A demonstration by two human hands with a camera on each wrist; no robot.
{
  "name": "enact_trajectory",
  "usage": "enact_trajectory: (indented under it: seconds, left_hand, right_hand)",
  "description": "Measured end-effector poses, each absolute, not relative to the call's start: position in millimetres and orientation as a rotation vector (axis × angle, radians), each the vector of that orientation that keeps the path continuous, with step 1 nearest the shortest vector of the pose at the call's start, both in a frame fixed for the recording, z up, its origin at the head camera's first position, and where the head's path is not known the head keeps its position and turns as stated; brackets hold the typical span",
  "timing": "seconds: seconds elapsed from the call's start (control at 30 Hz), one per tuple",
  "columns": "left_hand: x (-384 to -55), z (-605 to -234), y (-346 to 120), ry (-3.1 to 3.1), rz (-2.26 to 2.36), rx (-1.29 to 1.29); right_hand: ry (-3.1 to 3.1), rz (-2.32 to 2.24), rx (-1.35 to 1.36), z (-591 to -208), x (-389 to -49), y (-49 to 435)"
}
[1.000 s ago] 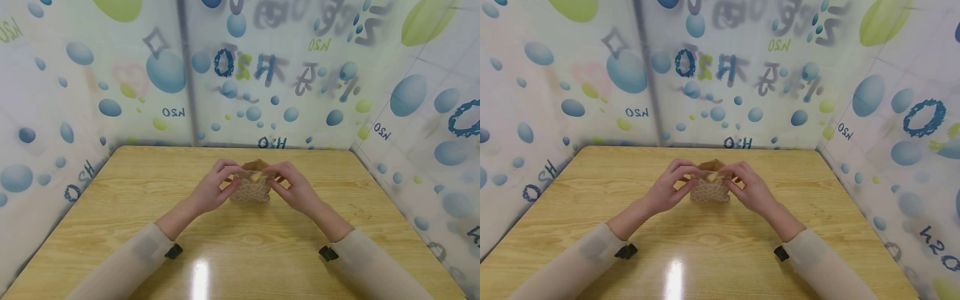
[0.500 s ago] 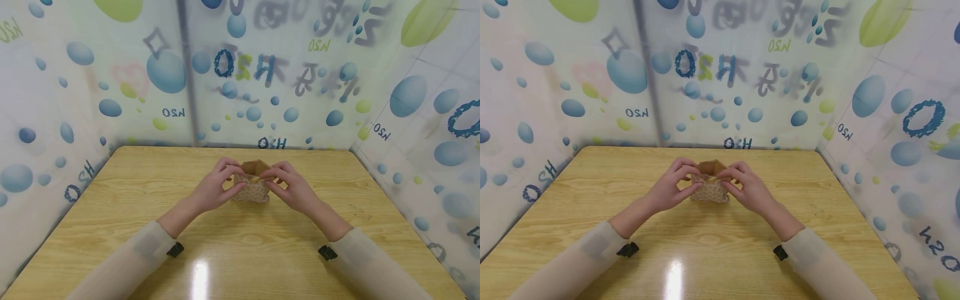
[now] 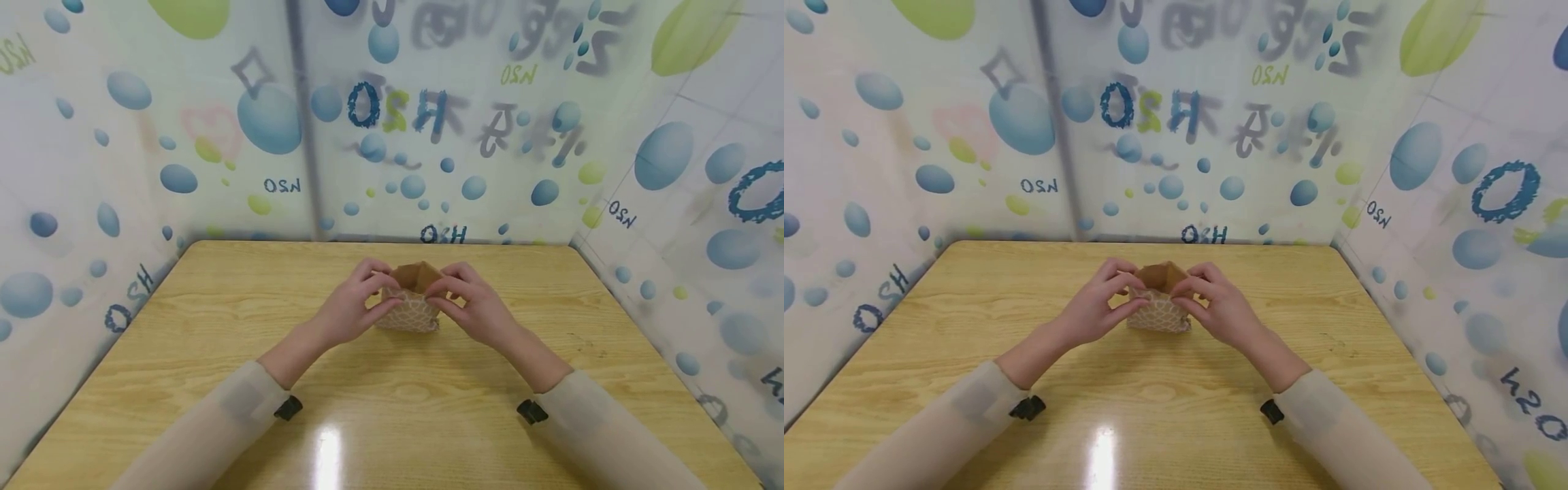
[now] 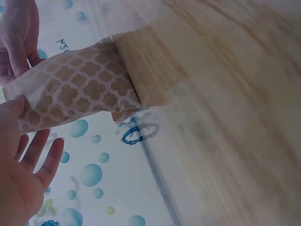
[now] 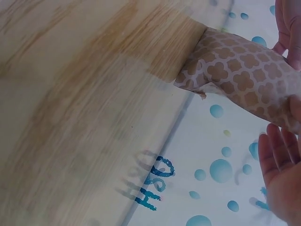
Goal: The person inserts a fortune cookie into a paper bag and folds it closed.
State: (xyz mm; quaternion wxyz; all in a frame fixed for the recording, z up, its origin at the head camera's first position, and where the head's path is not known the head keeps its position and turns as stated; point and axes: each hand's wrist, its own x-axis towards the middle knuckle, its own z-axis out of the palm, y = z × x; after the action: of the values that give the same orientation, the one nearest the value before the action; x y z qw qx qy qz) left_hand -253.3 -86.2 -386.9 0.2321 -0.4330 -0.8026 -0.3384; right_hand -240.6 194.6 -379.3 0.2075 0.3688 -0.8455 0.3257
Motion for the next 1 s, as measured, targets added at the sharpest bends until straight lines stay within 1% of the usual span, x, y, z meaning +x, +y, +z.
enact_trajectory:
  seconds: [0.33, 0.5, 0.8, 1.0]
  left_hand:
    - [-252.9, -386.9, -85.7, -2.227, -0.917, -1.174]
    - [-251.1, -385.6, -84.8, -2.221, -1.057, -1.153]
    - [-249.5, -383.0, -83.3, -2.227, -1.315, -1.061]
    - [-250.2, -382.4, -81.8, -2.263, -1.406, -1.023]
  right_hand:
    - [-2.41, 0.866, 1.019, -376.9, -238.3, 193.4]
    - [-2.433, 0.892, 0.992, -376.3, -237.1, 193.1]
    - [-2.534, 1.204, 0.783, -375.8, -238.3, 190.8]
    - [-2.555, 1.211, 0.715, -377.6, -237.8, 189.8]
